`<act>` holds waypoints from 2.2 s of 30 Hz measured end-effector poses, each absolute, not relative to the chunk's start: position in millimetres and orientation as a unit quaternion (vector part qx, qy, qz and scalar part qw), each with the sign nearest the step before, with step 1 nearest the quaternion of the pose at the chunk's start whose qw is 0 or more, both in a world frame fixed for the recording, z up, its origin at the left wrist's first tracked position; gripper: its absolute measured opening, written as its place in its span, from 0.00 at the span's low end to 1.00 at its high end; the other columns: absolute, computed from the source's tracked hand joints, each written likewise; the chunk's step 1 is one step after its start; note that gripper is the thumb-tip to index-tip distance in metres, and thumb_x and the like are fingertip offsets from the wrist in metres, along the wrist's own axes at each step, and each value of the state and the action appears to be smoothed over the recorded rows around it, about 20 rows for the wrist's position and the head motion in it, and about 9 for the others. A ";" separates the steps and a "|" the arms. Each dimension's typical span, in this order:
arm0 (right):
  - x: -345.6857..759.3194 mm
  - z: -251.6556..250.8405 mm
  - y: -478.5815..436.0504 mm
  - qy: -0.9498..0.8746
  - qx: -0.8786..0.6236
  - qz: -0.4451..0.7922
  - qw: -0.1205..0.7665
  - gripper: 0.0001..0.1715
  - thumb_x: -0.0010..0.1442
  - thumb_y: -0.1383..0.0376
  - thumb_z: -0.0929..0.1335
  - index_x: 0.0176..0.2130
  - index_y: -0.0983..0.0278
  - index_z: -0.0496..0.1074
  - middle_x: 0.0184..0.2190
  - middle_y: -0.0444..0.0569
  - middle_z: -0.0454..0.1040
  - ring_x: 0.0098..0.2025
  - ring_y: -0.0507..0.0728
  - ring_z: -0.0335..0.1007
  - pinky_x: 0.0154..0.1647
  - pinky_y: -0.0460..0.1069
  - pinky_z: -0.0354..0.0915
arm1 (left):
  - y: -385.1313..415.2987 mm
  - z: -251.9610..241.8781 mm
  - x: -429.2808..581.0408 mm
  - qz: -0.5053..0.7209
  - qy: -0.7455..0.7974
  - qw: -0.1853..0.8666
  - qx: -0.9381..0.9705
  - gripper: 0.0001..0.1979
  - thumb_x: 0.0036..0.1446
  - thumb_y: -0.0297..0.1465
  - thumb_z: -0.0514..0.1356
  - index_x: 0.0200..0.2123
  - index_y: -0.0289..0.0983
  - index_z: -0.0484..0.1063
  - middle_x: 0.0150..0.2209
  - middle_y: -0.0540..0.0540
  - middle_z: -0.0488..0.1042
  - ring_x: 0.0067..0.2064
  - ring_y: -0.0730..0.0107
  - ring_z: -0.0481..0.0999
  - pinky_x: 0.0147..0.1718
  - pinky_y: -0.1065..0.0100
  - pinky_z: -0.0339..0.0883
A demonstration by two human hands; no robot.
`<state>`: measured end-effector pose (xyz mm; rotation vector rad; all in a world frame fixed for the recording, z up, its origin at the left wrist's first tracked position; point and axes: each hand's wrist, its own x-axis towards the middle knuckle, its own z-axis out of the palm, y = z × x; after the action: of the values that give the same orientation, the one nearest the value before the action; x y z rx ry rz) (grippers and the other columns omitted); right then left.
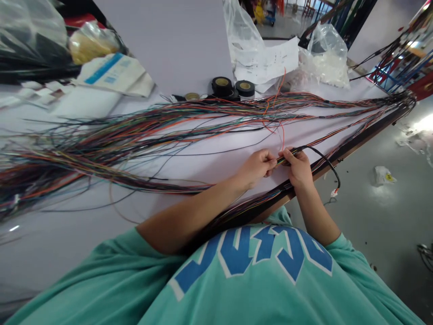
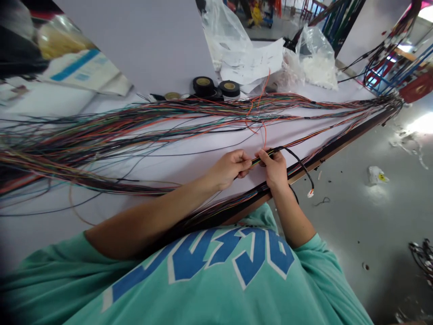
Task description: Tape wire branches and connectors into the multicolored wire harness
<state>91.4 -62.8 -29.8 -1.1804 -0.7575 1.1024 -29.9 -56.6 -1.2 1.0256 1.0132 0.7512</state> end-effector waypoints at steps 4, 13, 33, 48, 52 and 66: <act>93.8 -27.5 -65.4 -0.385 -0.545 0.444 0.599 0.19 0.42 0.52 0.71 0.27 0.65 0.68 0.20 0.41 0.71 0.20 0.47 0.59 0.24 0.45 0.57 | -54.7 0.6 -30.4 0.337 0.443 0.715 0.422 0.12 0.51 0.16 0.53 0.19 0.34 0.59 0.15 0.54 0.66 0.13 0.84 0.57 0.14 0.78 0.48; 118.7 -10.8 -102.1 -0.469 -0.593 0.469 0.456 0.25 0.51 0.46 0.65 0.33 0.64 0.72 0.23 0.47 0.74 0.24 0.51 0.66 0.26 0.47 0.62 | -47.1 14.2 -32.9 0.314 0.443 0.751 0.376 0.13 0.50 0.15 0.52 0.18 0.34 0.58 0.13 0.51 0.65 0.11 0.85 0.55 0.13 0.79 0.46; 96.2 -8.4 -97.7 -0.548 -0.589 0.444 0.395 0.34 0.57 0.65 0.61 0.63 0.58 0.53 0.14 0.34 0.64 0.15 0.46 0.54 0.18 0.43 0.54 | -55.9 21.2 -29.7 0.262 0.467 0.721 0.440 0.15 0.49 0.12 0.49 0.19 0.35 0.59 0.10 0.55 0.59 0.11 0.82 0.56 0.14 0.77 0.46; 92.8 -7.3 -84.6 -0.480 -0.557 0.510 0.446 0.39 0.52 0.59 0.63 0.61 0.66 0.56 0.11 0.33 0.59 0.14 0.47 0.53 0.14 0.43 0.46 | -64.2 17.5 -25.6 0.351 0.460 0.631 0.516 0.15 0.54 0.21 0.56 0.18 0.36 0.58 0.10 0.57 0.57 0.13 0.84 0.54 0.16 0.76 0.46; 92.5 -14.1 -86.6 -0.512 -0.537 0.456 0.491 0.32 0.56 0.57 0.60 0.57 0.66 0.58 0.16 0.36 0.64 0.16 0.49 0.57 0.17 0.44 0.51 | -54.5 18.7 -24.5 0.332 0.479 0.645 0.494 0.15 0.55 0.19 0.53 0.18 0.35 0.58 0.10 0.56 0.58 0.12 0.84 0.53 0.15 0.76 0.44; 81.8 -35.8 -71.4 -0.422 -0.514 0.434 0.607 0.11 0.39 0.61 0.66 0.26 0.62 0.62 0.21 0.39 0.66 0.26 0.49 0.62 0.32 0.47 0.60 | -46.1 32.1 -25.7 0.274 0.479 0.762 0.338 0.14 0.57 0.19 0.51 0.19 0.32 0.62 0.13 0.51 0.61 0.11 0.86 0.54 0.11 0.82 0.43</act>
<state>81.8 -71.4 -35.8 -1.1892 -0.9763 1.0034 -25.7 -46.1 32.1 0.7361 1.0413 0.5954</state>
